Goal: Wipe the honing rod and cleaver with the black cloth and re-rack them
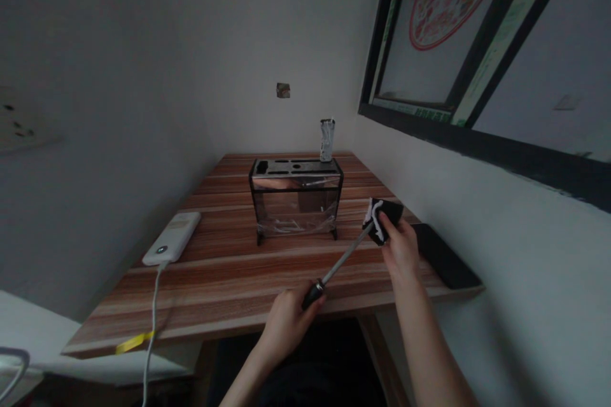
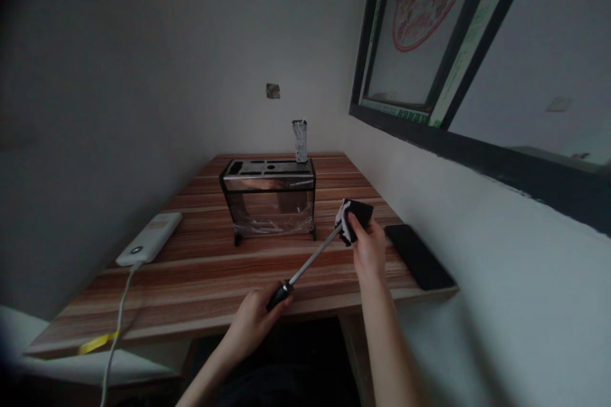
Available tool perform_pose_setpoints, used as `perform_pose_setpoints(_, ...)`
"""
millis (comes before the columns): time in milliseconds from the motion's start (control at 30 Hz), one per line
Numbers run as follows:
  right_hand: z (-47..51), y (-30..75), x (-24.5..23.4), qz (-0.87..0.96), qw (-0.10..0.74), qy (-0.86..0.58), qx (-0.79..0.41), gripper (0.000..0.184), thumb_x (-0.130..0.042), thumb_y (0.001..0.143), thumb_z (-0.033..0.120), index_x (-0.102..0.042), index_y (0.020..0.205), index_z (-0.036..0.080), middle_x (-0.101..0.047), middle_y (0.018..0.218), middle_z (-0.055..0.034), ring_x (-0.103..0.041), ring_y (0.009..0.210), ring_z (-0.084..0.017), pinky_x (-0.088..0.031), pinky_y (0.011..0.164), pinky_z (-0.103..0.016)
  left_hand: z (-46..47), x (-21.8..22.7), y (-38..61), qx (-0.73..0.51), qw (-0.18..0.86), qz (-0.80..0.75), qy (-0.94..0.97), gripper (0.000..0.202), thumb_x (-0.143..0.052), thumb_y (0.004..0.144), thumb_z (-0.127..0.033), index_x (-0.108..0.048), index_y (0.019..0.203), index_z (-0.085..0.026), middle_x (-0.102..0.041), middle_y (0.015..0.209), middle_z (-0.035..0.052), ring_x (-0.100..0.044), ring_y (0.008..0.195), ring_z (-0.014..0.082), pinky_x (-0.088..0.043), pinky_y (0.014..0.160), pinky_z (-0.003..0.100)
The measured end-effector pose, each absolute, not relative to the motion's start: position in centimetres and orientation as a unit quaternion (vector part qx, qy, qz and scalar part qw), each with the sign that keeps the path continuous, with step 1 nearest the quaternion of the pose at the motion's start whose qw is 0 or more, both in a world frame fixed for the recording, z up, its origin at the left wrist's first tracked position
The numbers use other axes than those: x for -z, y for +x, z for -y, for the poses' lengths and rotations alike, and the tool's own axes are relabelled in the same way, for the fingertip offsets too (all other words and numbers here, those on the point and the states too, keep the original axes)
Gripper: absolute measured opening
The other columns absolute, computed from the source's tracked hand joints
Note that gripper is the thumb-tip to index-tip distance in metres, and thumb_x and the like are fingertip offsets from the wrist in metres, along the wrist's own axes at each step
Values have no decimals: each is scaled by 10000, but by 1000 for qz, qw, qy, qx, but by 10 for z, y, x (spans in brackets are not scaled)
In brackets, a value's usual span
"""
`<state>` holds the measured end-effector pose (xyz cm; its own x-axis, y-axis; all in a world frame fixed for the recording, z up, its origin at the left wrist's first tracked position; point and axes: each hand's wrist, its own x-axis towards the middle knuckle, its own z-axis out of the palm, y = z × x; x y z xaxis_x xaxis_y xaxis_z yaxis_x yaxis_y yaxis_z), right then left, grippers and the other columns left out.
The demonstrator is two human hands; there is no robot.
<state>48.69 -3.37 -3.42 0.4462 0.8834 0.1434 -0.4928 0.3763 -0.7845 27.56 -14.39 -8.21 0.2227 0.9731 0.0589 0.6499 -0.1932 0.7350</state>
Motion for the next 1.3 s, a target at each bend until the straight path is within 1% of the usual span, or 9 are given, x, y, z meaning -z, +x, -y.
perform_pose_setpoints(167, 49, 472, 43, 322, 729, -367, -479, 298, -824, 528, 313, -712, 763, 166, -719, 684, -17, -641, 550, -135, -503, 496, -224, 144, 82, 275, -276, 296, -562, 721, 203, -462, 886, -338, -586, 817, -193, -627, 689, 9, -593, 664, 167, -350, 600, 209)
perform_pose_setpoints(400, 76, 440, 64, 376, 656, -392, -525, 295, -795, 600, 346, -701, 794, 143, -716, 698, -42, -631, 552, -147, -489, 473, -222, 141, 85, 275, -297, 309, -560, 709, 194, -468, 884, -336, -591, 862, -188, -649, 728, 10, -606, 686, 169, -362, 612, 211)
perform_pose_setpoints(467, 87, 430, 72, 411, 626, -410, -520, 308, -791, 605, 343, -700, 818, 141, -719, 723, -45, -643, 593, -162, -503, 509, -235, 140, 88, 275, -304, 313, -561, 704, 200, -469, 878, -326, -603, 886, -178, -669, 756, 25, -615, 704, 181, -374, 623, 219)
perform_pose_setpoints(567, 105, 416, 82, 462, 590, -437, -498, 336, -795, 594, 326, -696, 866, 156, -731, 794, -51, -672, 721, -203, -537, 646, -281, 140, 93, 273, -314, 317, -561, 697, 196, -468, 851, -264, -619, 930, -167, -695, 833, 55, -627, 765, 204, -404, 678, 239)
perform_pose_setpoints(600, 110, 412, 84, 467, 585, -441, -495, 341, -782, 614, 333, -691, 895, 162, -732, 818, -54, -675, 751, -210, -539, 672, -291, 140, 95, 272, -316, 318, -560, 697, 201, -467, 838, -242, -622, 940, -164, -699, 850, 61, -628, 786, 211, -412, 700, 247)
perform_pose_setpoints(767, 116, 408, 87, 480, 574, -437, -499, 346, -753, 656, 353, -673, 934, 163, -728, 848, -69, -674, 780, -218, -541, 693, -305, 141, 95, 270, -322, 331, -548, 698, 244, -464, 822, -227, -616, 1001, -162, -705, 896, 70, -634, 825, 224, -428, 737, 264)
perform_pose_setpoints(1000, 114, 412, 89, 481, 572, -444, -494, 349, -757, 650, 358, -674, 927, 162, -727, 836, -66, -672, 770, -221, -537, 686, -311, 142, 91, 271, -317, 335, -548, 698, 228, -480, 828, -254, -621, 986, -171, -710, 876, 62, -641, 806, 218, -441, 731, 256)
perform_pose_setpoints(1200, 116, 413, 93, 459, 580, -457, -495, 335, -772, 627, 366, -682, 869, 153, -721, 783, -62, -667, 719, -212, -530, 635, -290, 143, 88, 272, -310, 325, -553, 701, 219, -477, 831, -246, -636, 965, -177, -707, 835, 50, -639, 791, 211, -441, 724, 251)
perform_pose_setpoints(1300, 115, 412, 89, 446, 584, -448, -509, 348, -780, 618, 356, -680, 885, 155, -725, 810, -67, -669, 739, -213, -532, 651, -292, 142, 89, 272, -305, 325, -554, 703, 211, -478, 833, -245, -632, 957, -173, -705, 837, 54, -638, 780, 210, -435, 705, 246)
